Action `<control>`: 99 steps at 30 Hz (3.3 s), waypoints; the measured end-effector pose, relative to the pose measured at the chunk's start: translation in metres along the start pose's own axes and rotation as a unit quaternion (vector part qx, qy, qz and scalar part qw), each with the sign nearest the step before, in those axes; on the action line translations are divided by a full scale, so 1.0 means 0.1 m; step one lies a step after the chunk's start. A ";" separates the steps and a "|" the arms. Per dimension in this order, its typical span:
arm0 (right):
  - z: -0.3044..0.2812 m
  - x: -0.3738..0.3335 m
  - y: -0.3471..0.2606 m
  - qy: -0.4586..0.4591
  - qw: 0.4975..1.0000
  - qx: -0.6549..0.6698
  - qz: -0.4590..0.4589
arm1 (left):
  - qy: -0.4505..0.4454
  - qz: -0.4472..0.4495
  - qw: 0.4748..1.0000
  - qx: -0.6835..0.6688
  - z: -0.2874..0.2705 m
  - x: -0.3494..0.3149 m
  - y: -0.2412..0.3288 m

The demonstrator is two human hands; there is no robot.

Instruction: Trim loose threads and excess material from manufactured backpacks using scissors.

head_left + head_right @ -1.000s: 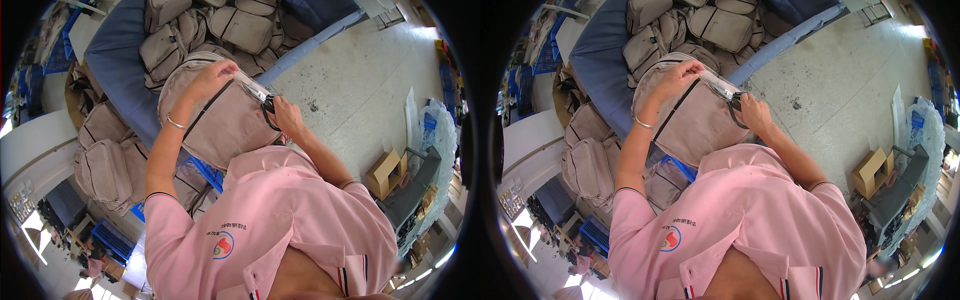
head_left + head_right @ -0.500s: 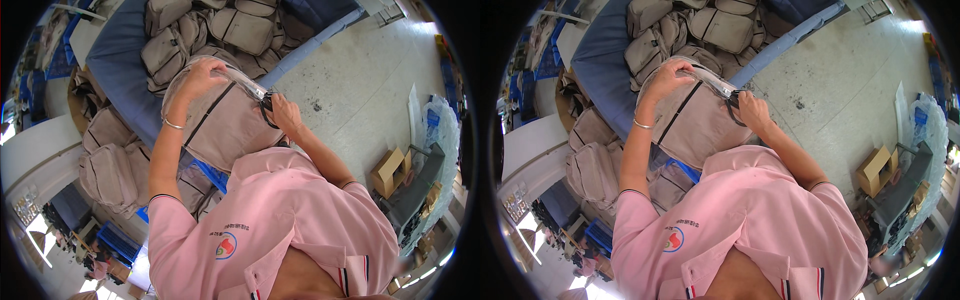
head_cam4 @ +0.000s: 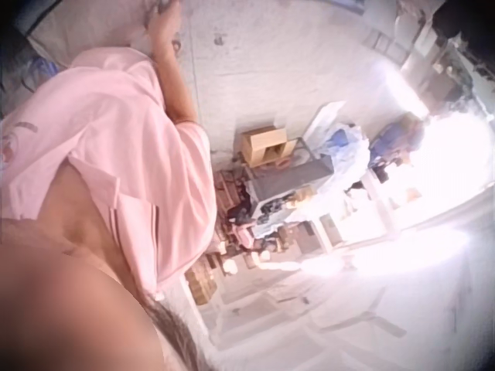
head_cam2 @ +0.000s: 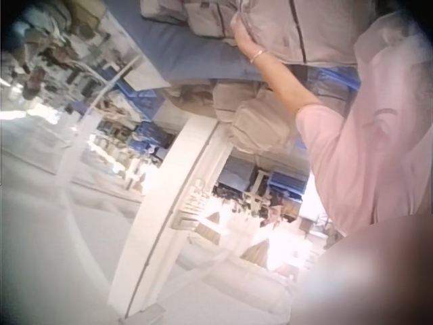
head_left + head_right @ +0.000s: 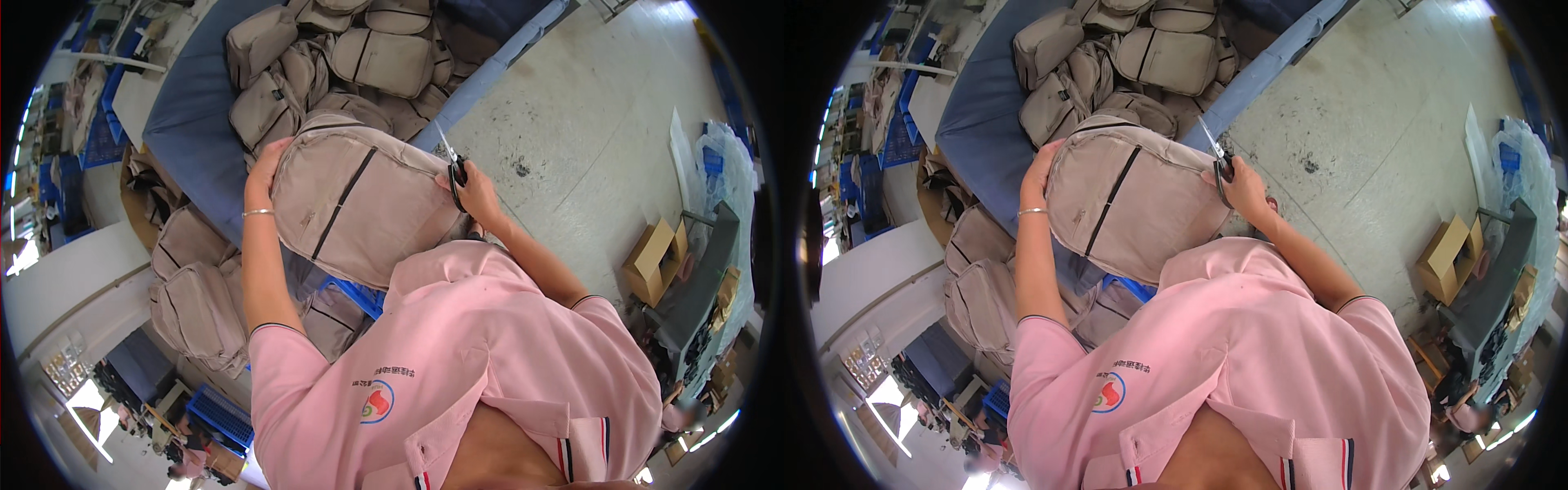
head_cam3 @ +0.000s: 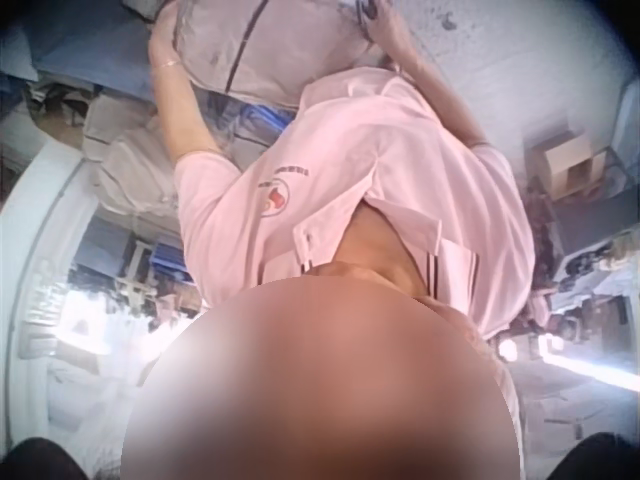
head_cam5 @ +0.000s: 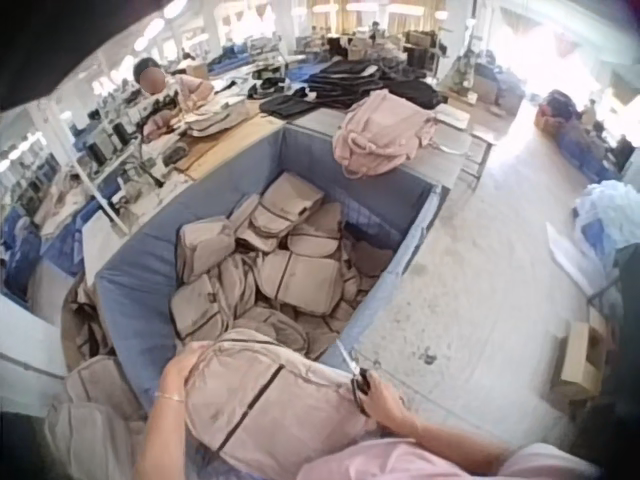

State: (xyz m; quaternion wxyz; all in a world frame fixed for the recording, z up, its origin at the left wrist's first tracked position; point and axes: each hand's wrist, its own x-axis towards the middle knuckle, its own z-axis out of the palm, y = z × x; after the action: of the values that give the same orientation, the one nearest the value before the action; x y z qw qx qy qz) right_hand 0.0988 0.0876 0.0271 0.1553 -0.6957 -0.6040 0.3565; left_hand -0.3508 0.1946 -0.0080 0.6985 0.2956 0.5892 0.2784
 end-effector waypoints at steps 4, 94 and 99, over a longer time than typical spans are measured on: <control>-0.01 0.03 0.16 -0.040 0.997 0.058 0.004 | 0.013 0.090 0.996 -0.010 0.40 -0.45 0.30; -0.47 -0.03 0.39 0.019 0.995 -0.093 -0.016 | 0.077 0.182 0.970 -0.140 3.41 -0.22 -0.41; -0.45 0.17 0.33 0.031 0.989 -0.125 -0.067 | 0.077 0.176 0.974 -0.123 3.51 -0.24 -0.42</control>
State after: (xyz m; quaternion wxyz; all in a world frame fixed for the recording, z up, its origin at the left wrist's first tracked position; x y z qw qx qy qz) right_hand 0.1536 0.1058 0.0316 0.1093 -0.6786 -0.6838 0.2449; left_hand -0.0063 0.1189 0.0223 0.6224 0.2841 0.5412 0.4889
